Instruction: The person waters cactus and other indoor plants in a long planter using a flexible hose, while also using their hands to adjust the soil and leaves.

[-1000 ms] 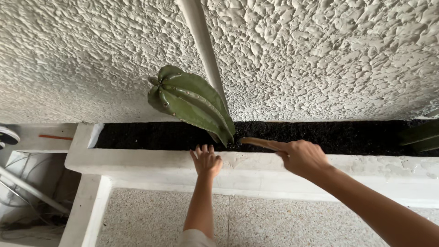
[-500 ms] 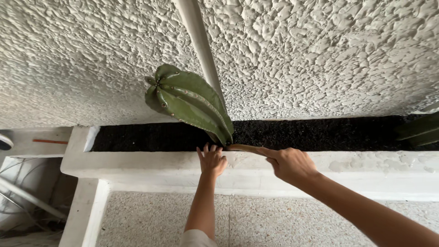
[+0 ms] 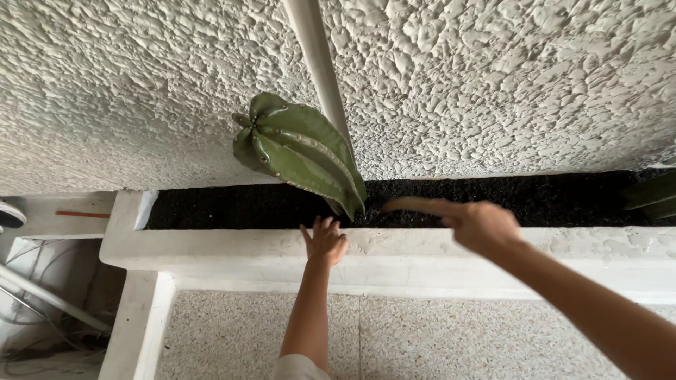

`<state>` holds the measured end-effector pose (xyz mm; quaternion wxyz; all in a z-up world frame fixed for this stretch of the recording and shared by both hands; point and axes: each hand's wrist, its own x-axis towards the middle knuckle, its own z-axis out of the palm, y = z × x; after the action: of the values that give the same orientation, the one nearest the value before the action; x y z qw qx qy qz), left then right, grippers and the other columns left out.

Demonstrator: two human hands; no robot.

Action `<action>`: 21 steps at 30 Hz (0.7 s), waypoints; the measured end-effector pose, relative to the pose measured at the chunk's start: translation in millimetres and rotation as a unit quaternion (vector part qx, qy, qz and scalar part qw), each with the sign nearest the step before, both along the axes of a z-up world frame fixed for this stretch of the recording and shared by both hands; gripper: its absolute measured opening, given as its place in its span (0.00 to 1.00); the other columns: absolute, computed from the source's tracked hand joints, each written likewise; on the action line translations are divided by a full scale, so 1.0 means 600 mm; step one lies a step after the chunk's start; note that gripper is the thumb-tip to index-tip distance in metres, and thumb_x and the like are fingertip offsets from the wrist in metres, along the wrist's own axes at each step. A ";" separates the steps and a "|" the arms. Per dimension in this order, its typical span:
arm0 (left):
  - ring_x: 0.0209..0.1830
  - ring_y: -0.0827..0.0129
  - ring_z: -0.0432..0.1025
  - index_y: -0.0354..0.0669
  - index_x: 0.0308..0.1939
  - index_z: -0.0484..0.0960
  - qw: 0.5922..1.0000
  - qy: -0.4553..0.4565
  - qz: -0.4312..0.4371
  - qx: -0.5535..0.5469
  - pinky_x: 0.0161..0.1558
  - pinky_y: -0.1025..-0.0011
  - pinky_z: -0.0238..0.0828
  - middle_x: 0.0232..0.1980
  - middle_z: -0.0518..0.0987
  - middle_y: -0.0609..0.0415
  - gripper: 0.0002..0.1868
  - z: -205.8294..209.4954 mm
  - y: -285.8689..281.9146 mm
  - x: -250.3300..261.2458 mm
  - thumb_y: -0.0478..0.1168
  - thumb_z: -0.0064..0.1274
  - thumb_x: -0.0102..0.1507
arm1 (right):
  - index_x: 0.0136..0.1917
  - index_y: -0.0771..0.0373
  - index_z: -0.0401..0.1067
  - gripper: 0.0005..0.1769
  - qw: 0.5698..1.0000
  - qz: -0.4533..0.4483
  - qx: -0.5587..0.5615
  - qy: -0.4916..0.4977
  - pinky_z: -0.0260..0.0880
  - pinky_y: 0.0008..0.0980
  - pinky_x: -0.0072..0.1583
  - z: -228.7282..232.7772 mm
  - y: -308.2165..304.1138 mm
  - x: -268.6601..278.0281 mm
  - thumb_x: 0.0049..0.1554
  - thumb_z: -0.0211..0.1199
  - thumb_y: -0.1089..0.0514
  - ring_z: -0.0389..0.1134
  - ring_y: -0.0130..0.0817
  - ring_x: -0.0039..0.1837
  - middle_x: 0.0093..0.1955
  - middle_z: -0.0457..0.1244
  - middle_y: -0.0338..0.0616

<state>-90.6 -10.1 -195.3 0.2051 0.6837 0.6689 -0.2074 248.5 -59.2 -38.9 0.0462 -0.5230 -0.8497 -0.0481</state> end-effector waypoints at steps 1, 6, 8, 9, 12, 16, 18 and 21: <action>0.85 0.62 0.35 0.53 0.77 0.58 1.000 -0.001 0.000 -0.001 0.78 0.35 0.22 0.84 0.45 0.60 0.32 0.002 -0.002 -0.003 0.54 0.34 0.70 | 0.76 0.23 0.63 0.33 1.000 0.000 -0.001 -0.001 0.50 0.15 0.12 0.007 0.002 0.009 0.61 0.52 0.53 0.46 0.11 0.14 0.49 0.70 0.44; 0.84 0.62 0.33 0.51 0.79 0.52 0.999 -0.015 0.020 0.028 0.77 0.36 0.23 0.84 0.44 0.61 0.34 -0.012 0.006 -0.013 0.54 0.32 0.70 | 0.69 0.21 0.63 0.21 0.944 -0.139 -0.267 0.134 0.53 0.23 0.22 -0.017 -0.033 0.024 0.64 0.52 0.43 0.51 0.17 0.19 0.28 0.70 0.33; 0.84 0.62 0.33 0.50 0.79 0.51 0.999 -0.026 0.017 0.034 0.77 0.37 0.24 0.84 0.44 0.60 0.34 -0.018 0.011 -0.005 0.55 0.32 0.70 | 0.73 0.21 0.59 0.25 0.952 -0.122 -0.254 0.122 0.54 0.23 0.20 -0.019 -0.038 0.037 0.64 0.50 0.46 0.50 0.17 0.18 0.38 0.63 0.22; 0.84 0.62 0.34 0.50 0.79 0.50 0.998 -0.038 0.017 0.039 0.78 0.38 0.24 0.84 0.44 0.59 0.35 -0.020 0.010 -0.003 0.55 0.31 0.70 | 0.76 0.22 0.55 0.30 0.959 -0.102 -0.243 0.107 0.54 0.22 0.18 -0.017 -0.040 0.044 0.64 0.48 0.48 0.50 0.18 0.17 0.47 0.57 0.11; 0.82 0.61 0.41 0.47 0.76 0.55 0.992 -0.080 0.023 0.090 0.76 0.44 0.30 0.80 0.52 0.53 0.33 -0.012 0.011 -0.007 0.51 0.37 0.67 | 0.78 0.20 0.56 0.28 0.930 -0.240 -0.275 0.045 0.48 0.25 0.25 -0.004 -0.015 0.070 0.67 0.47 0.46 0.47 0.21 0.21 0.27 0.68 0.40; 0.73 0.60 0.64 0.46 0.69 0.72 0.990 -0.088 0.035 0.106 0.77 0.56 0.53 0.71 0.71 0.51 0.27 0.013 0.007 0.004 0.47 0.45 0.66 | 0.67 0.37 0.72 0.17 0.870 -0.323 -0.362 0.088 0.49 0.22 0.24 -0.025 -0.022 0.021 0.71 0.48 0.39 0.47 0.20 0.21 0.33 0.70 0.39; 0.62 0.54 0.71 0.45 0.64 0.76 0.974 -0.149 0.074 0.154 0.63 0.59 0.69 0.63 0.75 0.47 0.24 0.025 0.004 0.019 0.43 0.49 0.64 | 0.75 0.22 0.58 0.26 0.909 -0.214 -0.327 0.144 0.49 0.21 0.24 -0.023 -0.025 -0.029 0.64 0.49 0.41 0.47 0.20 0.21 0.32 0.70 0.34; 0.62 0.55 0.71 0.47 0.65 0.75 0.972 -0.170 0.090 0.135 0.60 0.59 0.71 0.65 0.74 0.49 0.25 0.043 -0.004 0.031 0.42 0.48 0.63 | 0.81 0.15 0.50 0.35 0.929 -0.190 -0.293 0.125 0.51 0.24 0.22 0.009 -0.021 -0.028 0.64 0.41 0.47 0.49 0.21 0.20 0.33 0.68 0.37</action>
<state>-72.2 -12.4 -169.4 0.2393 0.6670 0.7052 0.0233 231.9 -71.5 -33.4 -0.0133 -0.6664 -0.6982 0.2611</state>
